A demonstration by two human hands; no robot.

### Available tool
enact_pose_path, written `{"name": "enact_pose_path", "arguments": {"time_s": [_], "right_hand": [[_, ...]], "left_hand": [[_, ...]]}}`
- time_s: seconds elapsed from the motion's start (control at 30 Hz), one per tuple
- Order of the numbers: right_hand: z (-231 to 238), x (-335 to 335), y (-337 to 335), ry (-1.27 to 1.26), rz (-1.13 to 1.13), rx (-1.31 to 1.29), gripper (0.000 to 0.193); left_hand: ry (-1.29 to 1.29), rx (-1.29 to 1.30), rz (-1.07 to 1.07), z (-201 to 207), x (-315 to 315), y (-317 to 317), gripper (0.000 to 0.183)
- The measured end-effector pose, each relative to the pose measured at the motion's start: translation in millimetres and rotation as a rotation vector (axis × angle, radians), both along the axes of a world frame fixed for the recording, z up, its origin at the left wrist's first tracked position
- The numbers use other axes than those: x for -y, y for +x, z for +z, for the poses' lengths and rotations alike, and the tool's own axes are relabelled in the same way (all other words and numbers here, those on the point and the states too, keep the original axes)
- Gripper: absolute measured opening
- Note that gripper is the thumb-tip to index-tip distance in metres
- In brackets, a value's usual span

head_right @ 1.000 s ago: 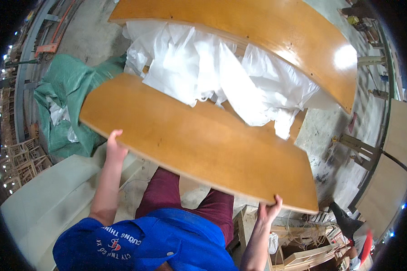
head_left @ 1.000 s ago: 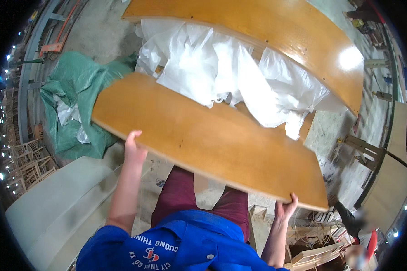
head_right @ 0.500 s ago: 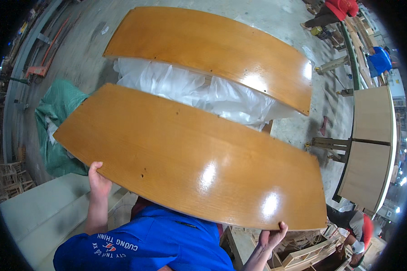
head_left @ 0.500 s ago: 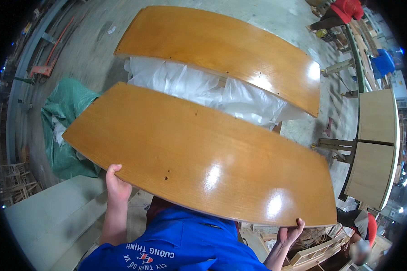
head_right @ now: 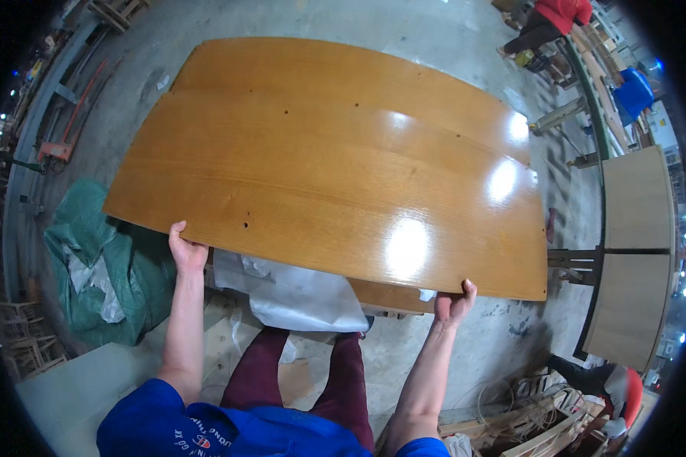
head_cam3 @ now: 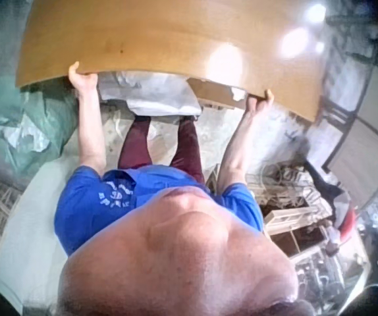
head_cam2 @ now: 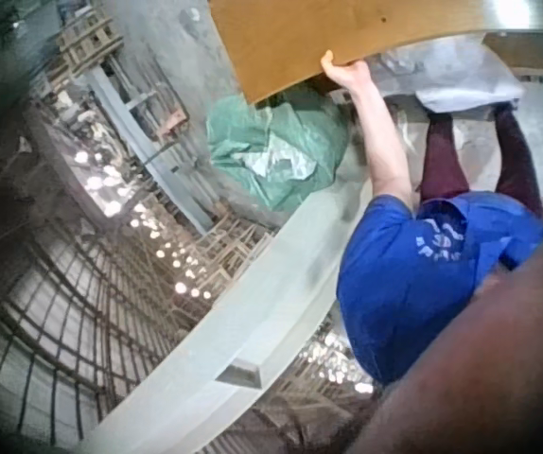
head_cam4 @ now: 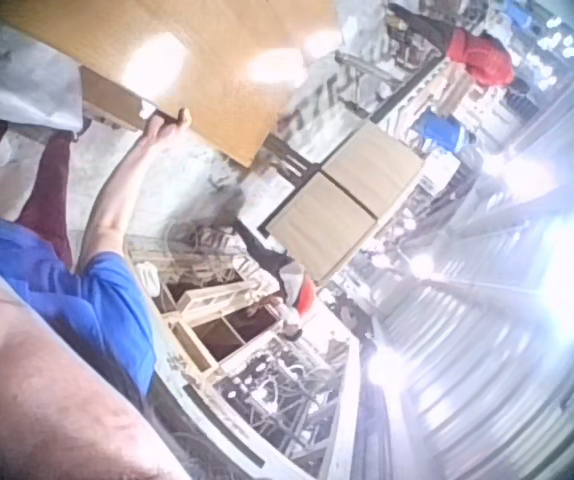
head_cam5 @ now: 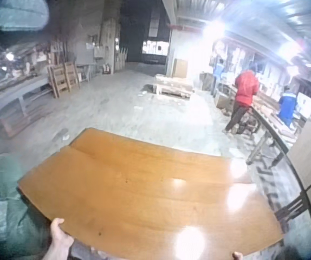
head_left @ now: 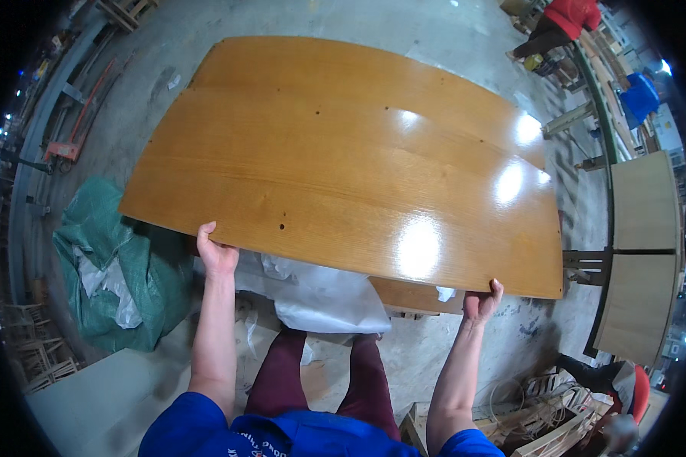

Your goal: The person wipes the surface of a large wooden board with a cloth, then moves to a stack of similar boards. They remove protective plastic wrapping from the boards and wipe the exposed wooden surfaces. The person handles the boards one at a time, placing them on a conveyor system.

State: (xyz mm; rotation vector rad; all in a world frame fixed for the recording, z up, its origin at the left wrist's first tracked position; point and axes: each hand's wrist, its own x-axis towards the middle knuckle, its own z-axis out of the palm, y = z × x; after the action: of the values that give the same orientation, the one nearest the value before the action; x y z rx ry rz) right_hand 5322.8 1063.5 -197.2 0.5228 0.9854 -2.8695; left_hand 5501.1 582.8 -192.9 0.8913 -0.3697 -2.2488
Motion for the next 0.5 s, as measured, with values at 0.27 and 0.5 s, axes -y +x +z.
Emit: {"name": "enact_pose_path", "arguments": {"time_s": [0.27, 0.5], "right_hand": [[-59.4, 42.2, -66.9, -0.027, -0.213, 0.209, 0.035], [-62.5, 80.3, -176.2, 0.072, -0.211, 0.154, 0.030]], "left_hand": [[-0.040, 0.075, -0.014, -53.8, 3.0, -85.5, 0.048], [-0.202, 0.158, -0.004, -65.7, 50.2, -190.3, 0.048]]}}
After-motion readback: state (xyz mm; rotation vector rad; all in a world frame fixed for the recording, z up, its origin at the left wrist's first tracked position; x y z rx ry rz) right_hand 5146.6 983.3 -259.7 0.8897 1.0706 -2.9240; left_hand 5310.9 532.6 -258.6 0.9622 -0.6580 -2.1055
